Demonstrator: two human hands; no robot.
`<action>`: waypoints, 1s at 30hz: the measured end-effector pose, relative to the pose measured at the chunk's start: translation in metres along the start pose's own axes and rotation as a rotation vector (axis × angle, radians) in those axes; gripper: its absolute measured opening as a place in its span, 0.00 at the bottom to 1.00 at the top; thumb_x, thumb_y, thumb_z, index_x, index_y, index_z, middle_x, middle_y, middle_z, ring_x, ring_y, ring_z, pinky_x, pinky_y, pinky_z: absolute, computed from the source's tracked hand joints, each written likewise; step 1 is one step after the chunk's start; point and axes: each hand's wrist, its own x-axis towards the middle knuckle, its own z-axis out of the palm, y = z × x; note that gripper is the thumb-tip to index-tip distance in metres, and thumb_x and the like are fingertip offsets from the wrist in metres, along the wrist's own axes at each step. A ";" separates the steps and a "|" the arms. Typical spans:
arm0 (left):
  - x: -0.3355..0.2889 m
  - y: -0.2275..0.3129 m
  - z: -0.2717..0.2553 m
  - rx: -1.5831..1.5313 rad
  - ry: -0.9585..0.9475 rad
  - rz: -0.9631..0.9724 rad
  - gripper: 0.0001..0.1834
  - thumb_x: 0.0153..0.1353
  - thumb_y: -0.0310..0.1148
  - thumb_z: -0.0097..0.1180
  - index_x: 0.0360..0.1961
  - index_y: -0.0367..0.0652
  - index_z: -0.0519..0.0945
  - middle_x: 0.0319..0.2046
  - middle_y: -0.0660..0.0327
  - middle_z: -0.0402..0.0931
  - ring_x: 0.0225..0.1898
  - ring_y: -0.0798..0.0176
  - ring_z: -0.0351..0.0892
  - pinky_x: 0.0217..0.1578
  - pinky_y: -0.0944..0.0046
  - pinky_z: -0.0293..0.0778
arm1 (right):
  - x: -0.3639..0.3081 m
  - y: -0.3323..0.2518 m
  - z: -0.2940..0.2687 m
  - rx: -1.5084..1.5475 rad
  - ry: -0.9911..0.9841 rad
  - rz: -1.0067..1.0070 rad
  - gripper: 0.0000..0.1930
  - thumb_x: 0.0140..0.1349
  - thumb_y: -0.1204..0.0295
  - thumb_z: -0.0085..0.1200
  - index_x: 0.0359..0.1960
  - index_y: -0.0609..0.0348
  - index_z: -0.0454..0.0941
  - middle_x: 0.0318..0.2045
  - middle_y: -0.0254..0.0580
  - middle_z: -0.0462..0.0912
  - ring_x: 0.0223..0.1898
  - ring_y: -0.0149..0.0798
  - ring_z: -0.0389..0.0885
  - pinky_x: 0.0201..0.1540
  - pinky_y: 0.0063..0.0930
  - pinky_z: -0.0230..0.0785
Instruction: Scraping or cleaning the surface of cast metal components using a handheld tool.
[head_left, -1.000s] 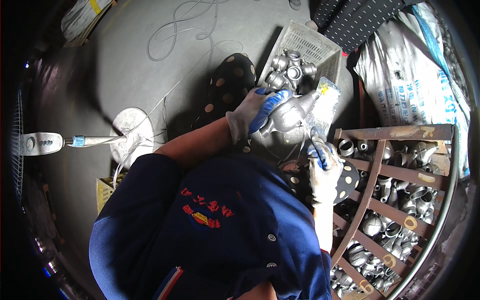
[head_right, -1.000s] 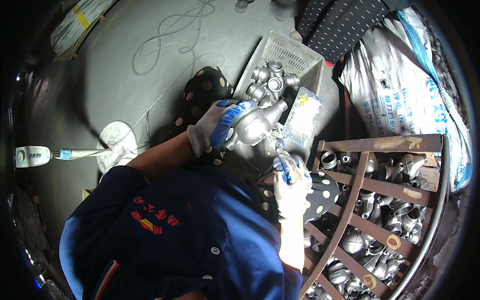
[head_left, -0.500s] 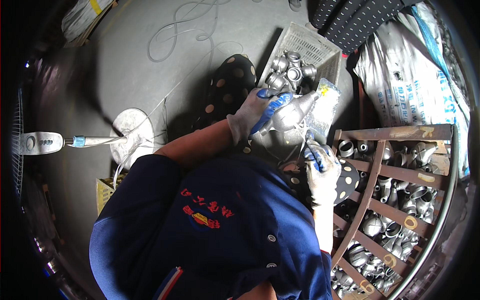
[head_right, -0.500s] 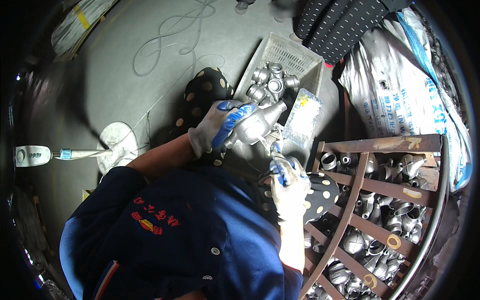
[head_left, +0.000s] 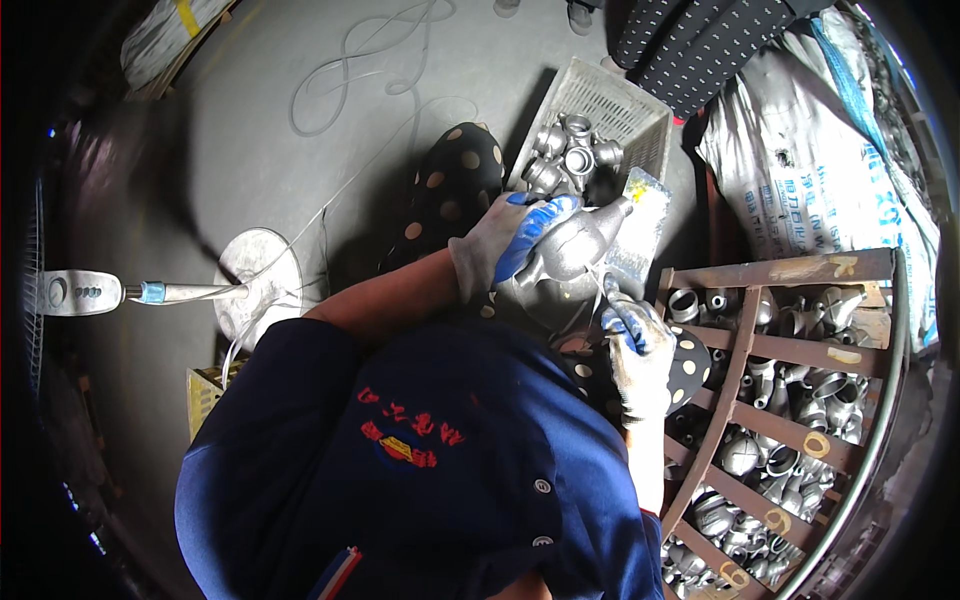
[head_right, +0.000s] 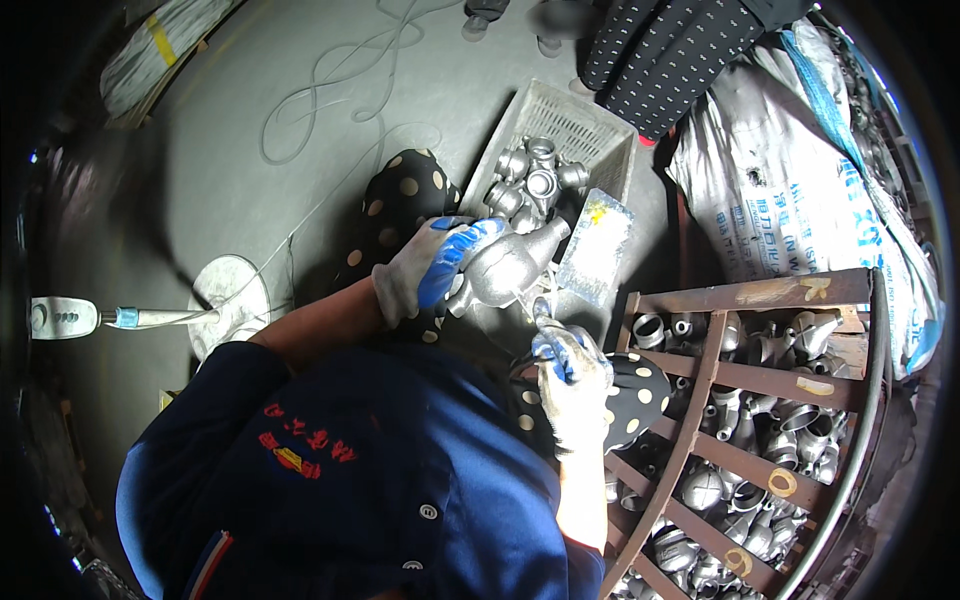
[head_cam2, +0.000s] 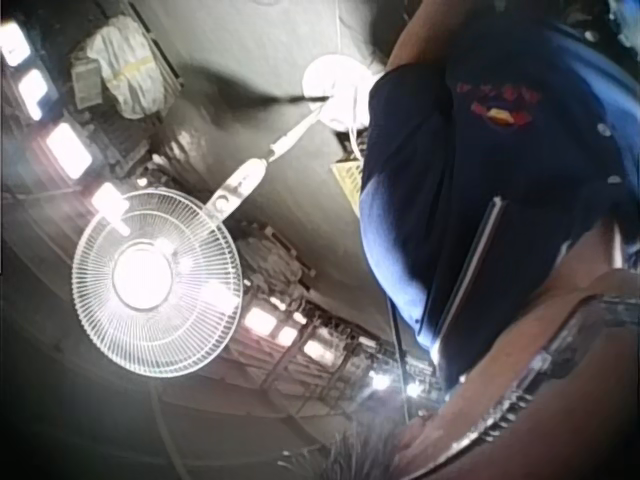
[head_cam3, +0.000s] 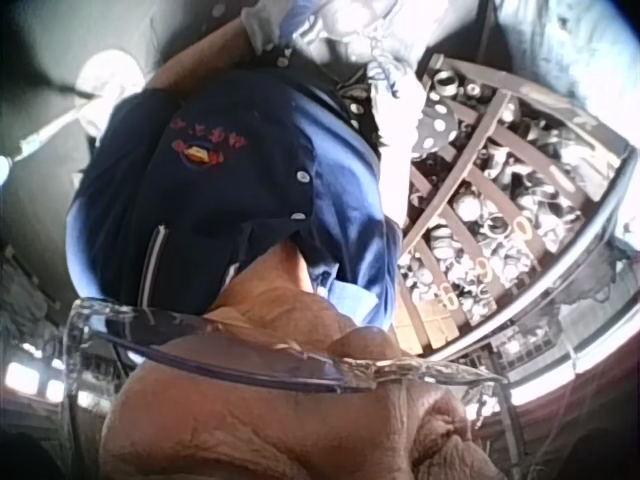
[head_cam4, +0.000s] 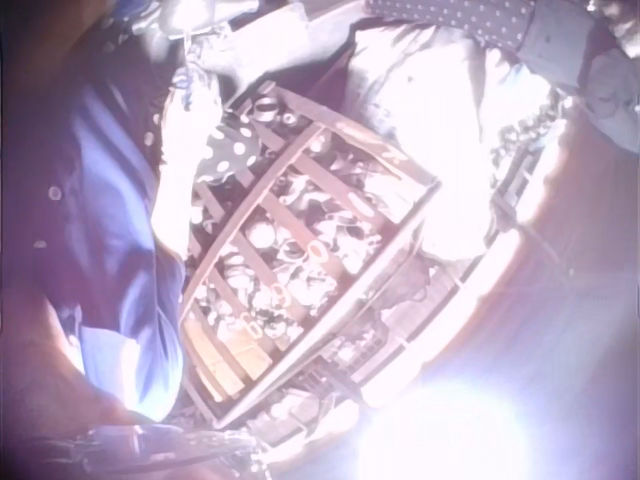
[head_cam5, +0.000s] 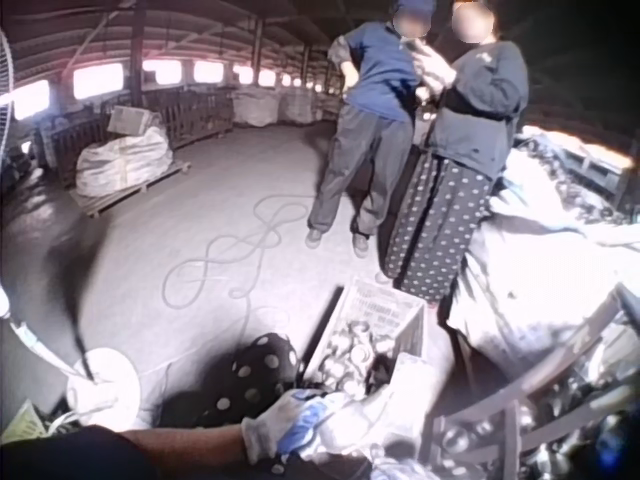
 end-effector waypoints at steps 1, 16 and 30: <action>0.001 0.001 0.000 0.011 0.010 0.024 0.22 0.49 0.30 0.55 0.46 0.30 0.73 0.37 0.46 0.77 0.40 0.45 0.78 0.43 0.56 0.74 | 0.000 0.000 -0.001 -0.015 0.005 -0.021 0.08 0.51 0.79 0.54 0.33 0.63 0.80 0.32 0.46 0.81 0.33 0.47 0.79 0.37 0.34 0.72; -0.002 0.008 -0.009 0.000 -0.062 0.034 0.30 0.48 0.41 0.59 0.49 0.30 0.72 0.38 0.47 0.77 0.41 0.46 0.77 0.45 0.53 0.71 | 0.011 -0.027 0.014 0.048 -0.010 0.114 0.28 0.51 0.77 0.59 0.57 0.63 0.69 0.48 0.53 0.77 0.45 0.42 0.75 0.48 0.29 0.66; 0.006 0.023 -0.014 -0.206 -0.054 0.046 0.29 0.53 0.45 0.57 0.48 0.30 0.72 0.40 0.49 0.77 0.41 0.46 0.77 0.45 0.54 0.71 | 0.010 -0.011 0.024 0.010 0.048 -0.016 0.21 0.50 0.75 0.60 0.49 0.59 0.75 0.33 0.51 0.81 0.33 0.49 0.81 0.37 0.33 0.73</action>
